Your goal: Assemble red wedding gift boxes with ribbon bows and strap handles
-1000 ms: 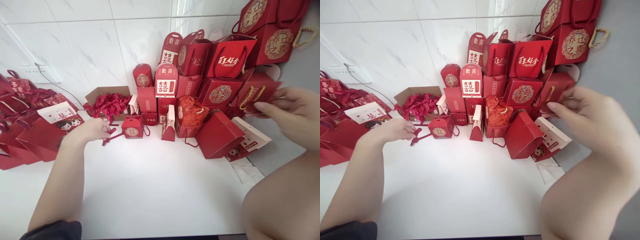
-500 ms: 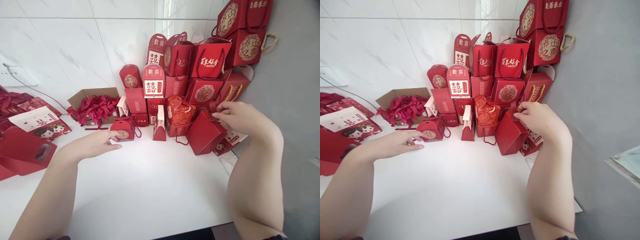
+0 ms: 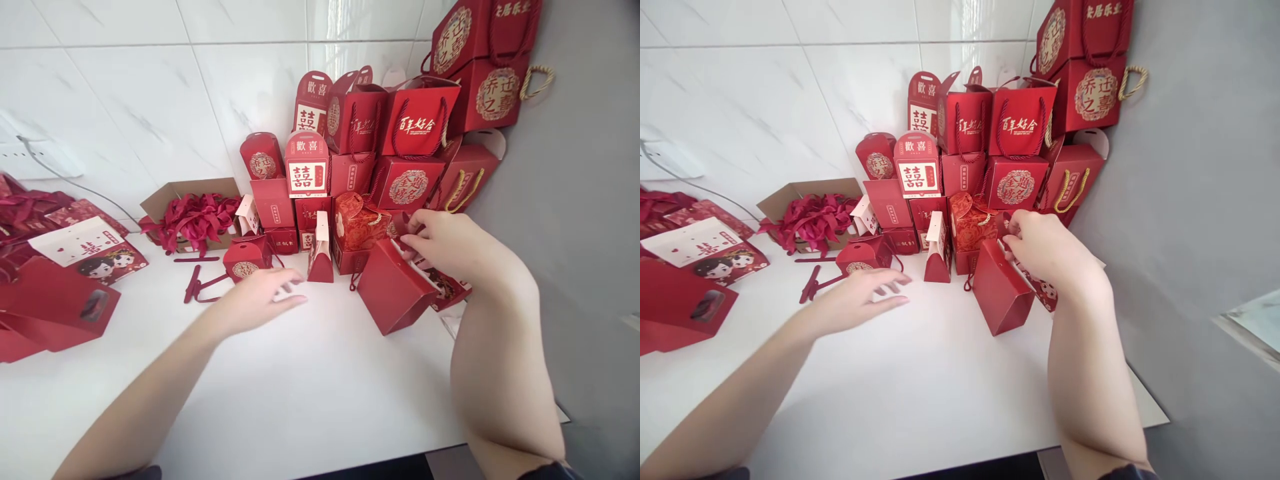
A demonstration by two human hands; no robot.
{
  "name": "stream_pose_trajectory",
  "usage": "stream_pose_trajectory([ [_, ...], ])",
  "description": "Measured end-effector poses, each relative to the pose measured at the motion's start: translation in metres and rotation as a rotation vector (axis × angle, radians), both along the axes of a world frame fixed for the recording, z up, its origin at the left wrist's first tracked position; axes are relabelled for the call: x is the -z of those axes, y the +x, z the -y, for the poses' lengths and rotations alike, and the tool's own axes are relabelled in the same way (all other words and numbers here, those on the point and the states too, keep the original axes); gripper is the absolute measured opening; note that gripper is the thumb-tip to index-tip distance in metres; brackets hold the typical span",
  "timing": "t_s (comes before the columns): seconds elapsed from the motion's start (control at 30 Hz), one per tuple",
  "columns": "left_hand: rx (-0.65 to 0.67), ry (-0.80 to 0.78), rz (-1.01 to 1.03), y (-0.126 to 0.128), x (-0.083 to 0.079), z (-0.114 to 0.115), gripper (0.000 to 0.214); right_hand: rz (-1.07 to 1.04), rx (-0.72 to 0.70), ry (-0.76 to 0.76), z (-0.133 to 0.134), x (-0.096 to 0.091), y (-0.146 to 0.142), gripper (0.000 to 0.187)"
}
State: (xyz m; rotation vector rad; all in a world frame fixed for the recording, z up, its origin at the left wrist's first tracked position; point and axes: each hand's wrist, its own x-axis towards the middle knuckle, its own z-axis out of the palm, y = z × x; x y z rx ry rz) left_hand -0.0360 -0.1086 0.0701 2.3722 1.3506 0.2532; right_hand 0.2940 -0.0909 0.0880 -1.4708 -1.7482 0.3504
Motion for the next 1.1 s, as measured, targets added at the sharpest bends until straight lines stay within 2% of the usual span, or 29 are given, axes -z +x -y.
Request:
stream_pose_trajectory([
  [0.1,0.109,0.059,0.198,0.047,0.012,0.016,0.066,0.107,-0.005,-0.158,0.011,-0.004,-0.013,0.013],
  [0.17,0.136,0.093,0.236,0.071,0.017,0.023,0.098,0.103,-0.066,-0.141,0.019,-0.011,-0.025,0.014],
  [0.23,0.113,0.087,0.228,0.086,0.018,0.026,0.115,0.119,-0.141,-0.125,0.026,-0.017,-0.036,0.016],
  [0.37,0.102,0.079,0.259,0.088,0.015,0.021,0.108,0.11,-0.192,-0.189,0.032,-0.022,-0.045,0.015],
  [0.47,0.138,0.07,0.268,0.083,0.017,0.021,0.123,0.043,-0.27,-0.224,0.031,-0.019,-0.05,0.015],
  [0.57,0.06,0.11,0.309,0.086,0.026,0.029,0.136,0.049,-0.295,-0.201,0.034,-0.016,-0.059,0.017],
  [0.67,0.031,0.229,0.36,0.09,0.033,0.033,0.126,0.157,-0.293,-0.144,0.039,-0.017,-0.067,0.02],
  [0.77,0.198,0.243,0.394,0.081,0.028,0.024,0.111,0.166,-0.351,-0.084,0.043,-0.021,-0.066,0.022],
  [0.9,0.509,0.059,0.441,0.052,0.008,0.006,0.103,0.103,-0.475,-0.055,0.046,-0.028,-0.06,0.018],
  [1.0,0.551,-0.126,0.352,0.036,-0.01,0.002,0.077,0.175,-0.625,-0.083,0.047,-0.031,-0.059,0.011],
  [1.1,0.525,-0.166,0.22,0.026,-0.024,0.004,0.064,0.268,-0.727,-0.12,0.047,-0.031,-0.058,0.008],
])
